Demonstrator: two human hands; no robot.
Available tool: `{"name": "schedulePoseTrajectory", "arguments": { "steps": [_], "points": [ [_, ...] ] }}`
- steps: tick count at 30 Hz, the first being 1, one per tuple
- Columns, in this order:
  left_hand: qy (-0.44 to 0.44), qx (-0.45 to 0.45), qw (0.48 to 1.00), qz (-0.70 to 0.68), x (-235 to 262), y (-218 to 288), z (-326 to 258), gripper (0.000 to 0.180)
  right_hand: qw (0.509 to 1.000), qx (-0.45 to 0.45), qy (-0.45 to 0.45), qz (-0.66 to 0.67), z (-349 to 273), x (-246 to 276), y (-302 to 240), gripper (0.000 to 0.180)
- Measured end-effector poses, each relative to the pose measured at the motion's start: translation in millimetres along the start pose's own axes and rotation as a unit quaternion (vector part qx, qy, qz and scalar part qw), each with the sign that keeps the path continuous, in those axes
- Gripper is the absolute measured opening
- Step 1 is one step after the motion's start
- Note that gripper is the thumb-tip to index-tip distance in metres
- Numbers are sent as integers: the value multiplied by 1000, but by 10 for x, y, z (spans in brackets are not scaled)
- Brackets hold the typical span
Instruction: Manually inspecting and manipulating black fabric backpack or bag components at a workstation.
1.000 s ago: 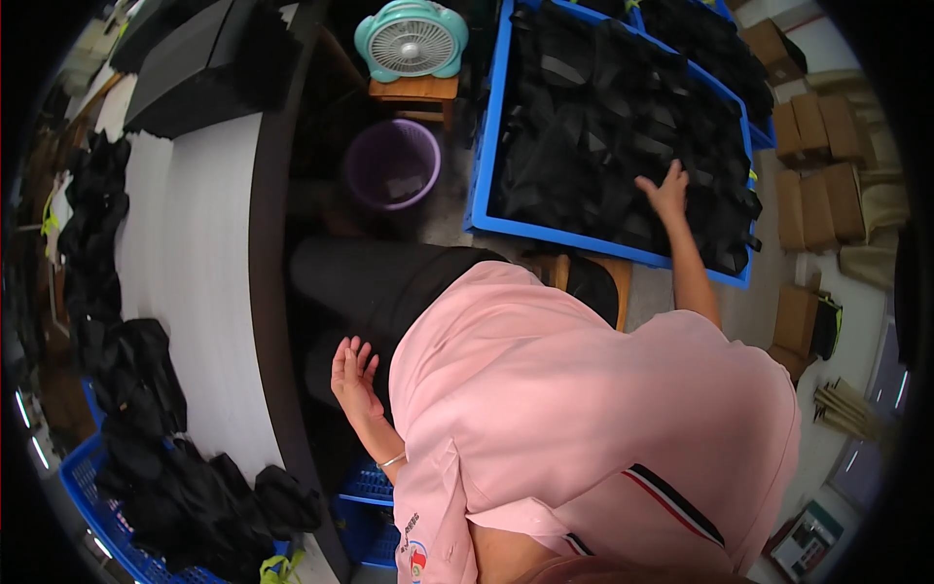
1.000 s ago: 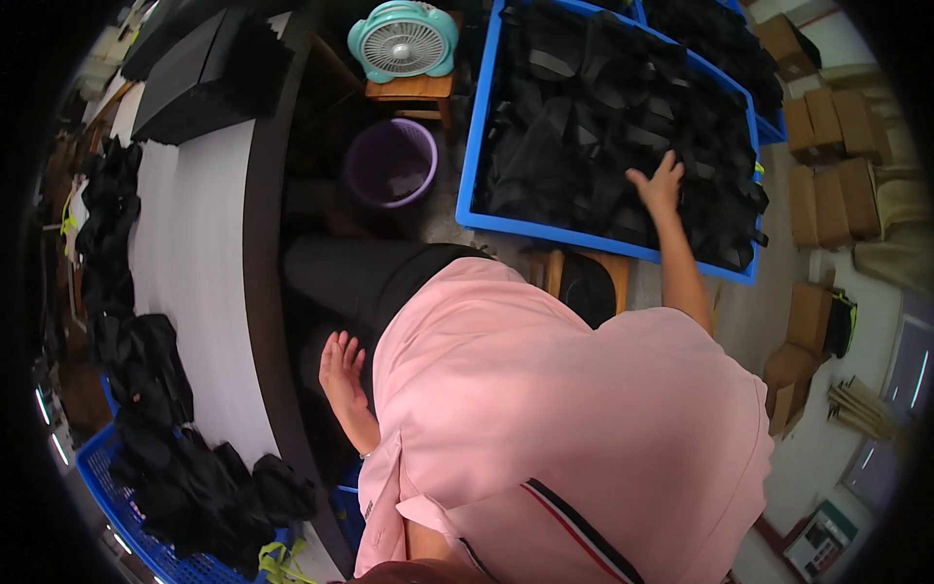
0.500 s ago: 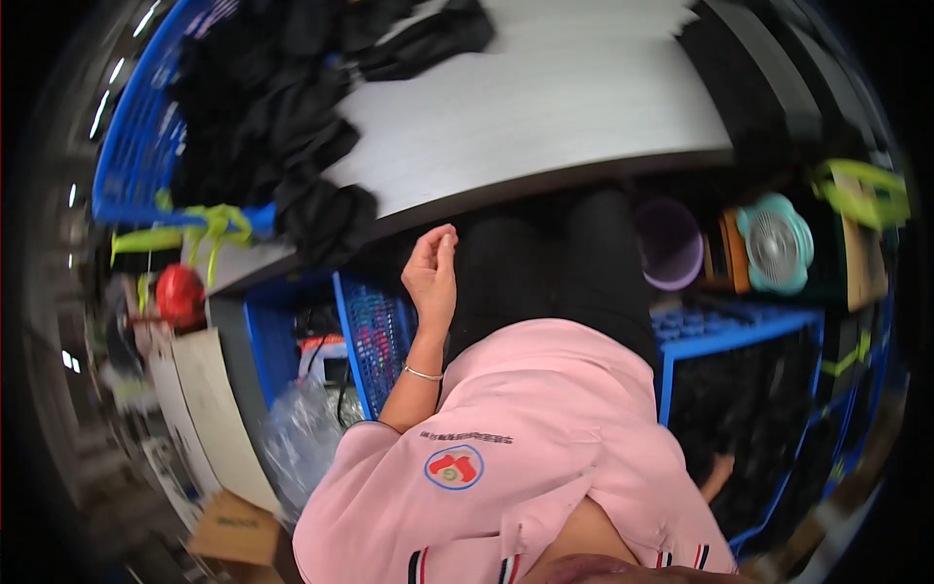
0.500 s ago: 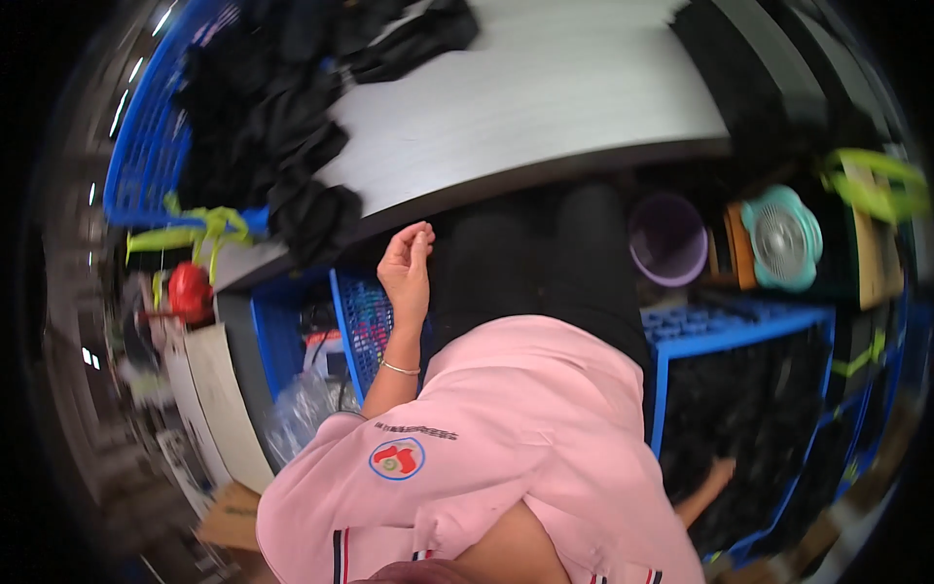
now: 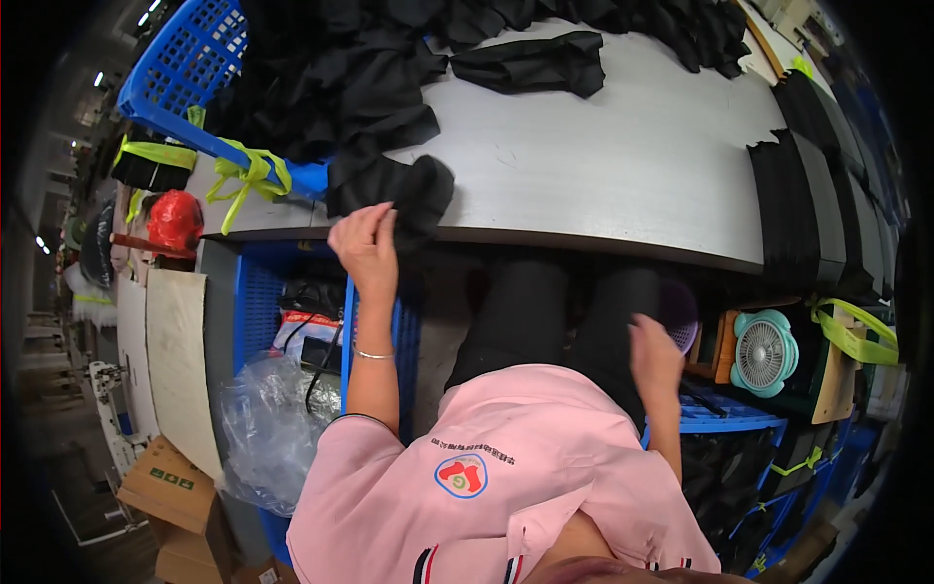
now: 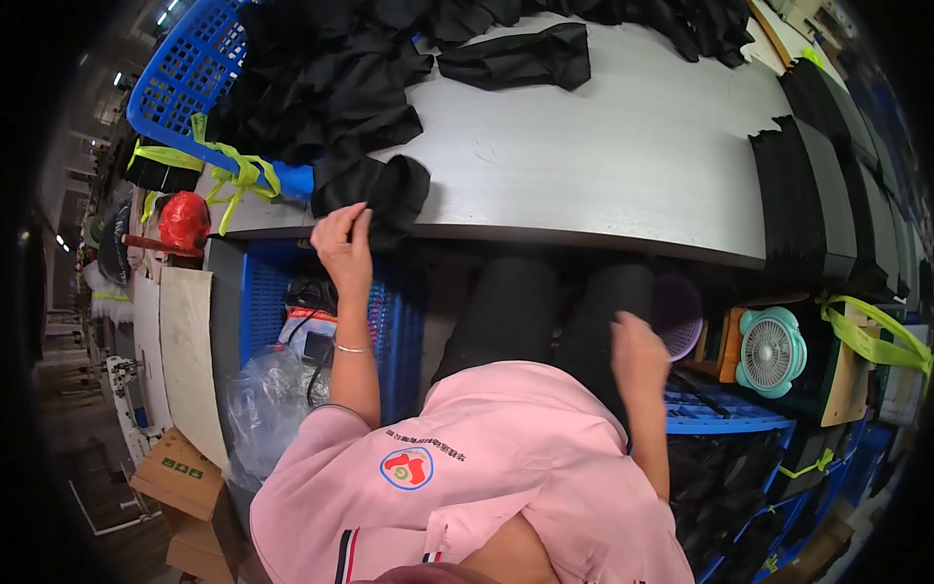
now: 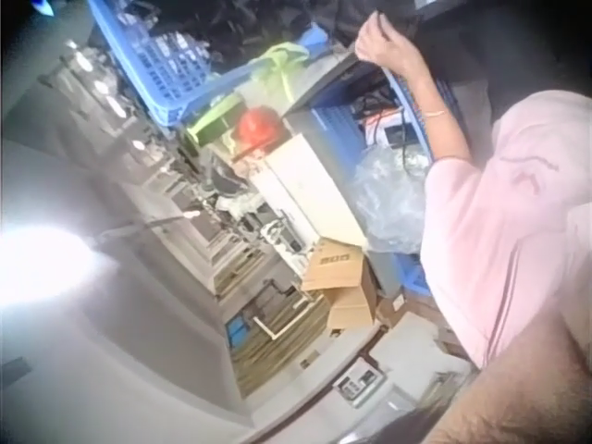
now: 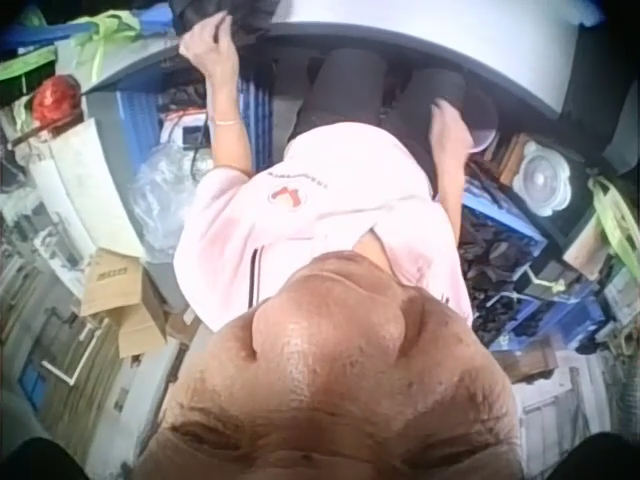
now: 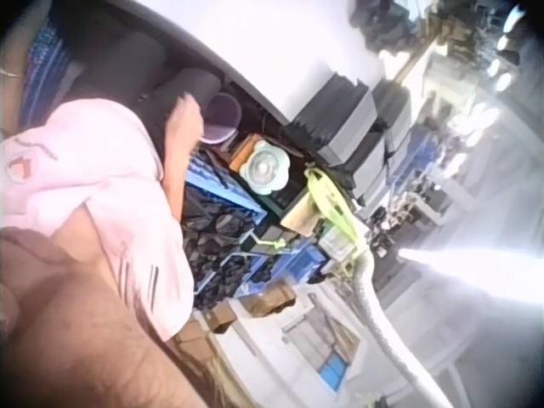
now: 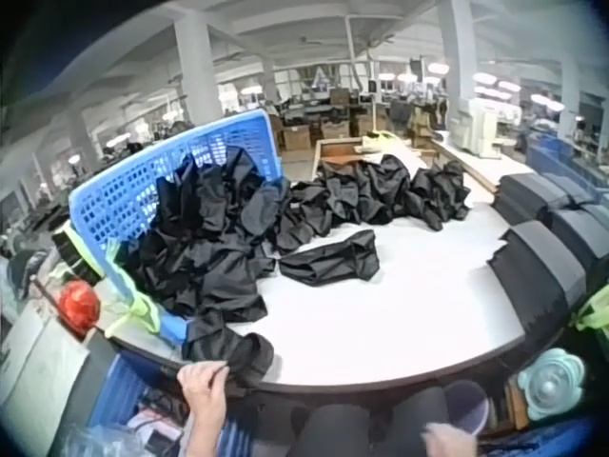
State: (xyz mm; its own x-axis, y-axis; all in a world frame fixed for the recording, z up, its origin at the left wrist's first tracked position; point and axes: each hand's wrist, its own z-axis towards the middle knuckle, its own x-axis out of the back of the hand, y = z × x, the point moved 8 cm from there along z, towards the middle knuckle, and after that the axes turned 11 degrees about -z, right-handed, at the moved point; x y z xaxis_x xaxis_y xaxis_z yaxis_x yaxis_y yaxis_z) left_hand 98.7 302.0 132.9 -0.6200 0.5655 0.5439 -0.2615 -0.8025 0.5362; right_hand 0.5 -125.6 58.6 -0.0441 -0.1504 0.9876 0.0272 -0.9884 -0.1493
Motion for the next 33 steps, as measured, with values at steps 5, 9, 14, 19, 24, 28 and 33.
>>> {"name": "schedulePoseTrajectory", "arguments": {
  "steps": [5,9,14,19,24,28,33],
  "points": [
    [-126,-71,980,-139,-393,912,-179,10,902,379,178,109,510,355,-1670,26],
    [-150,-92,942,-286,-490,1561,-378,13,946,307,-109,6,950,-207,-1768,31],
    [-242,-84,868,-425,-679,2134,-816,13,918,210,-88,326,1127,-191,-1273,39],
    [-357,0,797,-486,-801,2309,-1165,14,703,61,-42,707,1171,-138,-870,49],
    [-189,-11,878,-440,-757,2170,-851,43,854,190,85,476,827,374,-762,74],
    [-201,113,899,-373,-1087,1843,-800,25,889,113,109,431,588,328,-673,74],
    [-280,326,688,-584,-1371,1518,-1156,9,731,9,83,678,382,4,-571,62]
  ]
}}
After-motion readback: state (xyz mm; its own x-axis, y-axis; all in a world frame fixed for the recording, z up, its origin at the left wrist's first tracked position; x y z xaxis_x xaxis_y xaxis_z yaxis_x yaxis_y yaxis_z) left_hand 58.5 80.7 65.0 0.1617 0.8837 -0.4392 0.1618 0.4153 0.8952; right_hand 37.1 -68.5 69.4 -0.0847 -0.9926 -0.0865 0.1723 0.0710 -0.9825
